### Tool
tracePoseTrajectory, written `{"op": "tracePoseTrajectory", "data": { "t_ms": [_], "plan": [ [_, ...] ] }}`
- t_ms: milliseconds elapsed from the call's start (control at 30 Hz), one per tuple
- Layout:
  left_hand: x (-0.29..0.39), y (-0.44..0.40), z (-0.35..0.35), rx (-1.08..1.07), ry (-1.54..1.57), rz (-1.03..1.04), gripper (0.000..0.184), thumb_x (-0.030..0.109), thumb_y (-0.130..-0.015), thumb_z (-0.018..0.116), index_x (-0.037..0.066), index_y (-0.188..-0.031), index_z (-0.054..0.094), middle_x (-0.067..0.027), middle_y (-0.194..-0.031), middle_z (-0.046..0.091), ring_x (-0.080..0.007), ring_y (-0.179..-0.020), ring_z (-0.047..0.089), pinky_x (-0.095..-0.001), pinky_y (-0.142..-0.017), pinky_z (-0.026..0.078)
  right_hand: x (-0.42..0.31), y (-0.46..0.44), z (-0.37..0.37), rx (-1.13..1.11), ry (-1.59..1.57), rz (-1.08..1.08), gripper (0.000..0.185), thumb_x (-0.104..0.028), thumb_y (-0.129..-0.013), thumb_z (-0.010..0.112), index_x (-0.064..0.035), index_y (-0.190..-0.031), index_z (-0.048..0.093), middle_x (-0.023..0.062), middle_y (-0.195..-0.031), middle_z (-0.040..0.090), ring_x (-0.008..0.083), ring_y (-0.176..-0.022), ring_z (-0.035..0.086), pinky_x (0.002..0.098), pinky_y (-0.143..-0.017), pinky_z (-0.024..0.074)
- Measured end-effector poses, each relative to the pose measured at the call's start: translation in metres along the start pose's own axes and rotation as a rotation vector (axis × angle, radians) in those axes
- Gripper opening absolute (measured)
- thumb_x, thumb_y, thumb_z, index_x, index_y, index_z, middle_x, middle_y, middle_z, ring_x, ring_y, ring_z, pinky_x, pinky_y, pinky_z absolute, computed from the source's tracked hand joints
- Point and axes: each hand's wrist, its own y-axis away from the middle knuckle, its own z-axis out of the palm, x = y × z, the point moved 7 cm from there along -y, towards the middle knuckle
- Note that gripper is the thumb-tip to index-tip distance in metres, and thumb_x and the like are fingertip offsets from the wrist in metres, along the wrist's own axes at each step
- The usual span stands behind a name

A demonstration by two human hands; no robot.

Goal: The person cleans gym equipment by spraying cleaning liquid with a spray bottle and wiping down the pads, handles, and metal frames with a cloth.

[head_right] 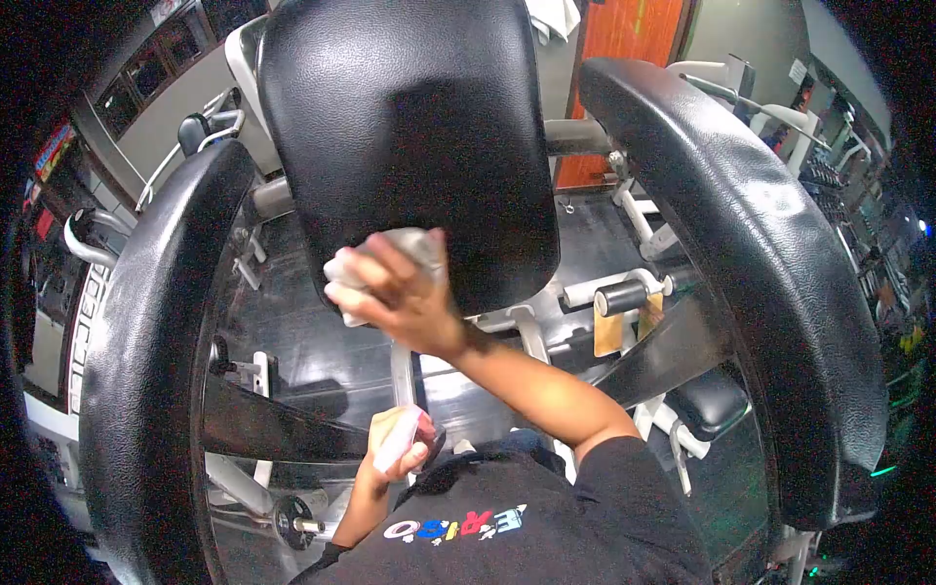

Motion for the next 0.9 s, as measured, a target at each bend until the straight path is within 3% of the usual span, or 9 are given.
{"op": "tracePoseTrajectory", "data": {
  "t_ms": [233,300,367,433,500,567,633,767,900],
  "plan": [
    [0.009,-0.003,-0.001,-0.002,0.026,-0.015,0.028,0.027,-0.083,0.069,0.0,-0.087,0.062,-0.0115,-0.075,0.062,-0.0276,-0.065,0.063,-0.0353,-0.062,0.05,-0.015,0.098,0.036,-0.391,-0.227,-0.208,0.043,-0.036,-0.079,0.067,-0.0298,-0.121,0.066,-0.0069,-0.13,0.059,0.0168,-0.121,0.052,0.0495,-0.094,0.0439],
    [0.005,0.0,-0.005,0.019,-0.056,-0.083,0.025,0.024,-0.082,0.069,0.001,-0.087,0.062,-0.0124,-0.077,0.063,-0.0283,-0.067,0.064,-0.0355,-0.063,0.051,0.02,0.149,0.047,-0.548,-0.414,0.066,0.038,-0.028,-0.08,0.071,-0.0262,-0.118,0.068,-0.0083,-0.124,0.063,0.0172,-0.117,0.056,0.0394,-0.093,0.0467],
    [-0.001,0.011,-0.012,0.01,-0.064,-0.077,0.025,0.019,-0.082,0.068,-0.001,-0.096,0.064,-0.0134,-0.079,0.065,-0.0294,-0.069,0.065,-0.0367,-0.064,0.052,0.058,0.18,0.017,-0.255,-0.475,0.204,0.035,-0.015,-0.08,0.072,-0.0217,-0.114,0.07,-0.0034,-0.125,0.062,0.019,-0.118,0.056,0.0371,-0.092,0.0482],
    [-0.003,0.023,-0.018,0.055,-0.274,0.014,0.034,0.018,-0.083,0.068,-0.003,-0.11,0.061,-0.0143,-0.082,0.066,-0.0301,-0.069,0.065,-0.0379,-0.063,0.054,0.102,0.206,0.0,-0.452,-0.919,0.986,0.017,-0.019,-0.082,0.074,-0.0094,-0.096,0.071,0.0122,-0.103,0.066,0.0239,-0.098,0.063,0.0371,-0.087,0.0502],
    [-0.006,0.03,-0.021,0.064,-0.339,0.049,0.041,0.017,-0.085,0.066,-0.004,-0.12,0.057,-0.0151,-0.084,0.066,-0.0308,-0.069,0.066,-0.039,-0.062,0.054,0.106,0.173,-0.062,-0.298,0.064,0.357,0.012,-0.01,-0.082,0.07,-0.0037,-0.092,0.07,0.0122,-0.102,0.065,0.029,-0.102,0.061,0.0374,-0.091,0.0466],
    [-0.007,0.029,-0.025,0.118,-0.384,0.026,0.041,0.018,-0.085,0.066,-0.004,-0.119,0.056,-0.0154,-0.084,0.066,-0.0313,-0.07,0.066,-0.0391,-0.062,0.054,0.15,0.214,-0.074,-0.166,-0.387,0.874,0.02,-0.003,-0.082,0.061,-0.001,-0.101,0.066,0.0145,-0.108,0.062,0.0337,-0.113,0.053,0.0404,-0.101,0.0386],
    [-0.01,0.028,-0.026,0.123,-0.344,-0.014,0.039,0.014,-0.083,0.065,-0.004,-0.117,0.057,-0.0147,-0.084,0.067,-0.0309,-0.072,0.066,-0.0386,-0.065,0.055,0.16,0.212,-0.097,-0.024,-0.042,0.694,0.032,-0.002,-0.083,0.056,0.001,-0.115,0.059,0.016,-0.116,0.057,0.0324,-0.112,0.053,0.0415,-0.1,0.039],
    [-0.015,0.004,-0.021,0.08,-0.282,-0.089,0.038,0.008,-0.079,0.064,-0.003,-0.115,0.058,-0.013,-0.084,0.067,-0.0291,-0.073,0.066,-0.0359,-0.066,0.054,0.168,0.219,-0.101,0.287,-0.724,1.19,0.042,-0.018,-0.102,0.045,-0.0006,-0.139,0.034,0.0106,-0.131,0.048,0.0219,-0.12,0.046,0.0358,-0.107,0.0331],
    [-0.007,-0.032,-0.01,0.068,-0.318,-0.059,0.037,0.007,-0.078,0.064,-0.002,-0.113,0.059,-0.0126,-0.082,0.066,-0.0282,-0.072,0.066,-0.0347,-0.066,0.054,0.168,0.239,-0.088,0.269,-0.788,1.251,0.047,-0.028,-0.103,0.047,-0.0081,-0.143,0.031,0.01,-0.13,0.05,0.0229,-0.113,0.055,0.0383,-0.085,0.0556]
  ]
}}
